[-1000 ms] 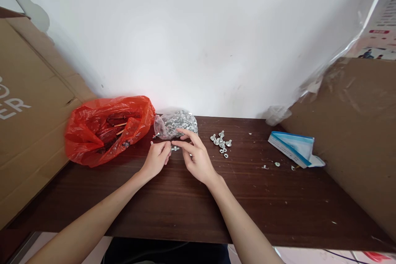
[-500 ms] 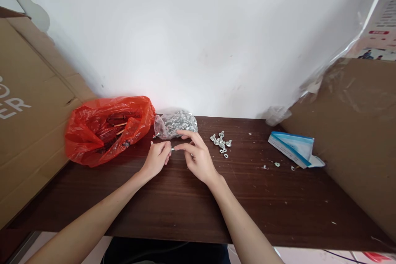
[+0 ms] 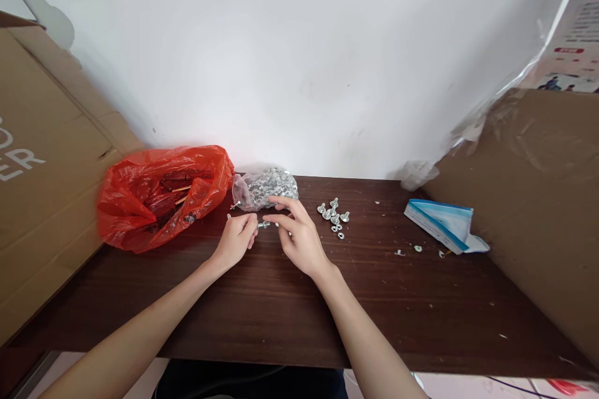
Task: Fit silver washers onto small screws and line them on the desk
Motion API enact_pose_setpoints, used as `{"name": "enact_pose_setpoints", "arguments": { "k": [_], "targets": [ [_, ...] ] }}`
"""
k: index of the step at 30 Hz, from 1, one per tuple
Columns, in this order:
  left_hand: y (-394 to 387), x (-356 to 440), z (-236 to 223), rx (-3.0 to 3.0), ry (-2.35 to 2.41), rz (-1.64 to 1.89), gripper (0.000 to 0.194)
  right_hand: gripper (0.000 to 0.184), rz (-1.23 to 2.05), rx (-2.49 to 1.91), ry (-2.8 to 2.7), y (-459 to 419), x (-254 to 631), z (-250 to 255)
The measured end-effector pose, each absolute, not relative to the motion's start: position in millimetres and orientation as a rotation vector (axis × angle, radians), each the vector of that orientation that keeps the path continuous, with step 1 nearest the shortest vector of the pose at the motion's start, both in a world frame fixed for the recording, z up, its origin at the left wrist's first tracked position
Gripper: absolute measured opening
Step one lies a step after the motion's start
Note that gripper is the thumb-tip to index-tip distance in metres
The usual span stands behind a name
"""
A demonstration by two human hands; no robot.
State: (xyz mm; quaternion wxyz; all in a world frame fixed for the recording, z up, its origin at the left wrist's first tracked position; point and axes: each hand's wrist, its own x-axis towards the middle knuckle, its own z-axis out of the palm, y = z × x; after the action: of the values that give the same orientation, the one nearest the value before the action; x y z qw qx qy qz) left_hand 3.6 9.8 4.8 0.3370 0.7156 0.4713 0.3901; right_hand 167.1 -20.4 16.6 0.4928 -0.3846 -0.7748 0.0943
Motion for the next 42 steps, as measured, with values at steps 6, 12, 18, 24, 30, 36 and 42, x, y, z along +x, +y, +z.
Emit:
{"name": "enact_pose_setpoints", "arguments": {
  "k": [6, 12, 18, 24, 30, 36, 42],
  "targets": [
    [10.6, 3.7, 3.4, 1.847, 1.23, 1.024, 0.039, 0.046, 0.22, -0.941, -1.907, -21.0, 168.0, 16.5],
    [11.0, 3.0, 1.4, 1.805, 1.202, 1.023, 0.039, 0.046, 0.21, -0.938, -1.925, -20.6, 168.7, 15.4],
    [11.1, 3.1, 1.1, 1.782, 1.194, 1.029, 0.039, 0.045, 0.21, -0.933, -1.937, -20.8, 168.8, 16.1],
    [10.7, 2.7, 0.8, 1.797, 1.193, 1.025, 0.038, 0.041, 0.194, -0.931, -1.975, -21.9, 170.0, 15.2],
    [11.0, 2.6, 0.5, 1.799, 1.183, 1.014, 0.037, 0.039, 0.196, -0.921, -1.949, -23.3, 169.8, 16.6],
    [10.9, 2.9, 0.8, 1.783, 1.182, 1.014, 0.038, 0.04, 0.187, -0.928, -1.973, -22.3, 170.1, 16.1],
    [10.1, 3.2, 2.4, 1.804, 1.187, 1.016, 0.039, 0.039, 0.186, -0.889, -1.989, -24.0, 170.0, 16.1]
  ]
}}
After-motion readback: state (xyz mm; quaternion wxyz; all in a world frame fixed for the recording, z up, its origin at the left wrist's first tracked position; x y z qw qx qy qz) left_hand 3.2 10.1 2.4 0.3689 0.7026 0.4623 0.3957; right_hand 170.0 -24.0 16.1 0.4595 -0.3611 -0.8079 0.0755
